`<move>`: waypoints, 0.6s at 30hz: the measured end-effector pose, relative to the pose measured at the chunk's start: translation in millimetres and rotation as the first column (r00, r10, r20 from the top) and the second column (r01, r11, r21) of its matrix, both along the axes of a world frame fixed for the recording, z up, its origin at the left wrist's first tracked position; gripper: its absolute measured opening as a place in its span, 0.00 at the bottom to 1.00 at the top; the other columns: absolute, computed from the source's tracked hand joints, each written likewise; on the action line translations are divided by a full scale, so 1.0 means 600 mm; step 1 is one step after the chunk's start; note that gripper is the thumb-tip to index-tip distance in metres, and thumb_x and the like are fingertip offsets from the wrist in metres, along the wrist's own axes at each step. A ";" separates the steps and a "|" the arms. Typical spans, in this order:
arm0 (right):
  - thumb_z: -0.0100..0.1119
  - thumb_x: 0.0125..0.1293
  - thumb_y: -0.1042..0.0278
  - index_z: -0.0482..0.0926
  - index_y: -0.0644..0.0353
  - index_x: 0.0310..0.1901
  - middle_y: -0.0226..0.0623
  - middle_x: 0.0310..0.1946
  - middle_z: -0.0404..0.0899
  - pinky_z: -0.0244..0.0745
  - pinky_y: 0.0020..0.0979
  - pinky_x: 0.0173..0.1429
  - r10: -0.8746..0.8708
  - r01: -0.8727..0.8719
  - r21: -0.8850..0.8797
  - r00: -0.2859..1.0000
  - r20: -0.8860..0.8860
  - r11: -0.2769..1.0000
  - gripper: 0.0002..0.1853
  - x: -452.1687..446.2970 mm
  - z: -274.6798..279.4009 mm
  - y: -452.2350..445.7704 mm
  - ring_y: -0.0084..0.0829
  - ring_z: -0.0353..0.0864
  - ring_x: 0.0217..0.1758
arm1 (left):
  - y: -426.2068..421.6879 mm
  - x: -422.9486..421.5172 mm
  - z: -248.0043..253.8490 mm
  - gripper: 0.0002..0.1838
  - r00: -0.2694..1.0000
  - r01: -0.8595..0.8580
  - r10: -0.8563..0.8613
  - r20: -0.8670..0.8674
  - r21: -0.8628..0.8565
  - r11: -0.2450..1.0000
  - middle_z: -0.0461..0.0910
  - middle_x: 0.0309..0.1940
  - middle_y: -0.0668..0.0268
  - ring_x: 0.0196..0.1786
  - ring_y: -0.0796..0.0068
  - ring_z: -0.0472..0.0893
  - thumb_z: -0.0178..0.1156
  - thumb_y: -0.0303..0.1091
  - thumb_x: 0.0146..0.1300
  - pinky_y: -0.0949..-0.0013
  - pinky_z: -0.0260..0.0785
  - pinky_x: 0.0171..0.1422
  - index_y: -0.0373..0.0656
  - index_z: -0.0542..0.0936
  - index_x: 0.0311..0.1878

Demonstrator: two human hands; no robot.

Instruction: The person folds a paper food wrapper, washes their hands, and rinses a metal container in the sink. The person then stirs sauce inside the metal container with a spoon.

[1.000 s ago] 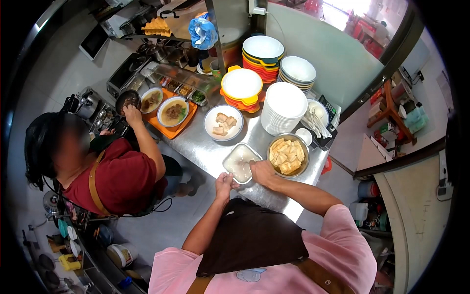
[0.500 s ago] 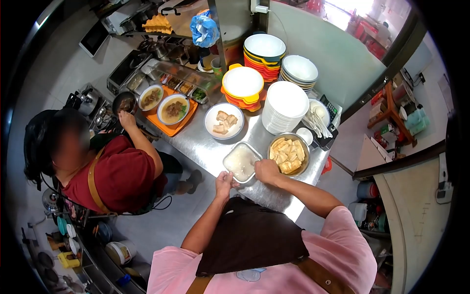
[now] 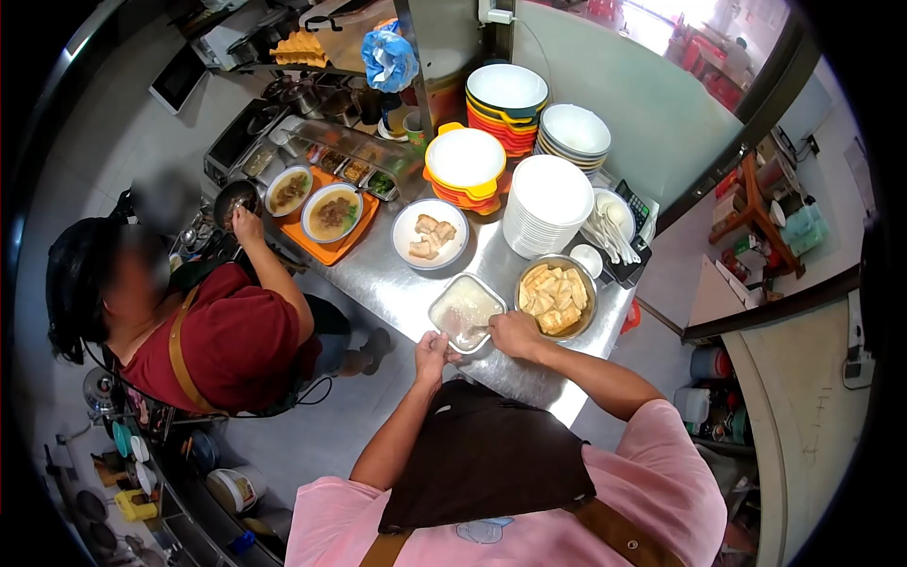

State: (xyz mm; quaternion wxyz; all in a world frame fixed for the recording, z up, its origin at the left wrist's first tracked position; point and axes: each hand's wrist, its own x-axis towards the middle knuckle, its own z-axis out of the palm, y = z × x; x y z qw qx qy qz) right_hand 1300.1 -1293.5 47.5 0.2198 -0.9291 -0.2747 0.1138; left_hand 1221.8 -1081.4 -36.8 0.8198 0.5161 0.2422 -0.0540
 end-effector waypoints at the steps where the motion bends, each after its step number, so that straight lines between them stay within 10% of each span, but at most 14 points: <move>1: 0.54 0.64 0.65 0.84 0.62 0.31 0.54 0.26 0.83 0.79 0.52 0.40 0.003 -0.003 -0.020 1.000 0.015 1.000 0.12 -0.001 0.009 0.000 0.55 0.85 0.31 | 0.001 0.000 0.000 0.09 1.000 0.005 -0.005 -0.002 0.000 1.000 0.80 0.31 0.64 0.30 0.74 0.82 0.58 0.35 0.75 0.70 0.83 0.34 0.42 0.72 0.39; 18: 0.50 0.63 0.68 0.80 0.69 0.34 0.54 0.24 0.84 0.79 0.46 0.31 -0.014 0.041 -0.136 0.982 0.190 0.990 0.13 0.000 0.012 0.023 0.48 0.86 0.26 | -0.002 0.001 0.013 0.09 1.000 -0.006 0.006 -0.016 0.000 1.000 0.80 0.30 0.64 0.28 0.76 0.81 0.57 0.34 0.75 0.71 0.82 0.33 0.42 0.72 0.38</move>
